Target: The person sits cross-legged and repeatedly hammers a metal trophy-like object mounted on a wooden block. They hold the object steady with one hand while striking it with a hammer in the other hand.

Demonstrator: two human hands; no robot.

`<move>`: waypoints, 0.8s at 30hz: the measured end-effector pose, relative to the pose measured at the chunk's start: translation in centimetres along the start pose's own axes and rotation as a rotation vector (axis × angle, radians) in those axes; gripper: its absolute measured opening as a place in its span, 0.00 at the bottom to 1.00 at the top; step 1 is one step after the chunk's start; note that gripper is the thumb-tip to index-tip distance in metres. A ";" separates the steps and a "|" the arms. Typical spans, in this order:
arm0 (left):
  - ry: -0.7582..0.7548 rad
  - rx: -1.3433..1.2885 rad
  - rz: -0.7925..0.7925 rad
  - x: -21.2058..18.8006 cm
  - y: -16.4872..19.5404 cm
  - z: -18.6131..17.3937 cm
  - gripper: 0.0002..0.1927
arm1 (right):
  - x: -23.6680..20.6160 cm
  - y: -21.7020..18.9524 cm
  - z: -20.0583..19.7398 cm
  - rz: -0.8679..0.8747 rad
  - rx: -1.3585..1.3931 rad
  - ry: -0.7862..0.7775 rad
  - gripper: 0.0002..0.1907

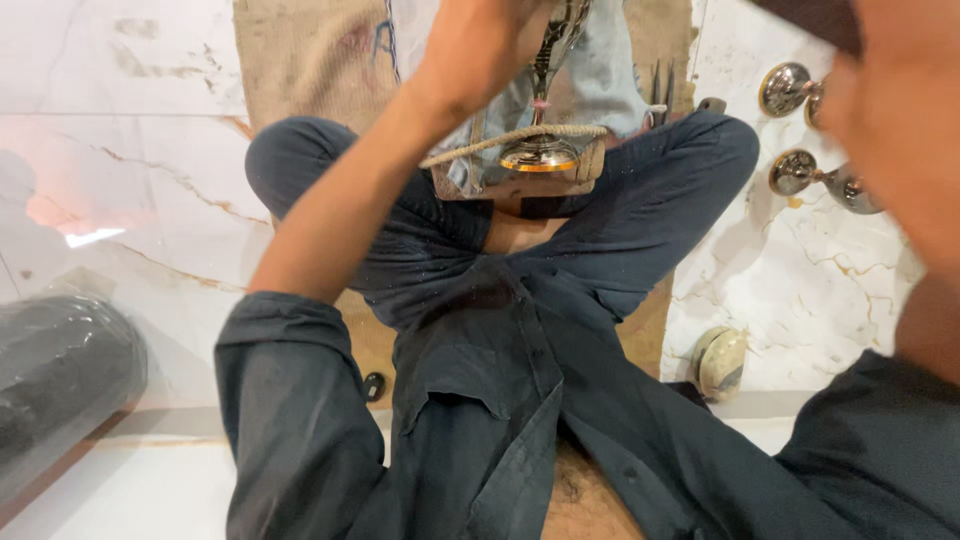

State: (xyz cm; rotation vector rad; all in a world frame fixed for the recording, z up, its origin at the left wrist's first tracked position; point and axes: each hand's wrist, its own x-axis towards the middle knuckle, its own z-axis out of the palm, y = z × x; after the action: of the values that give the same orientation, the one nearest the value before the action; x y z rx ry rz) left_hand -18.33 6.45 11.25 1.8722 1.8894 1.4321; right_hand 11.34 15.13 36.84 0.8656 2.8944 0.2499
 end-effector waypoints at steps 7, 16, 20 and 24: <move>0.943 -0.522 -0.636 -4.8 -2.6 -7.6 0.14 | -2.1 -5.3 10.3 0.301 0.552 0.000 0.43; 0.728 -0.481 -0.736 -11.4 -2.5 -11.6 0.22 | -11.0 -17.5 12.6 0.432 0.669 0.180 0.23; 0.709 -0.529 -0.654 -10.7 -3.6 -10.4 0.19 | -3.6 -17.0 11.7 0.016 0.575 0.496 0.18; 0.739 -0.518 -0.701 -11.1 -3.1 -10.8 0.18 | 0.5 -16.7 10.8 -0.127 0.416 0.465 0.18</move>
State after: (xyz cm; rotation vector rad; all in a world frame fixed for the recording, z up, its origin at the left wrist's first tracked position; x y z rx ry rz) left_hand -25.21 -7.70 9.39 0.3841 1.8347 2.1584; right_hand 3.64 2.97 23.10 0.7488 3.4975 -0.2030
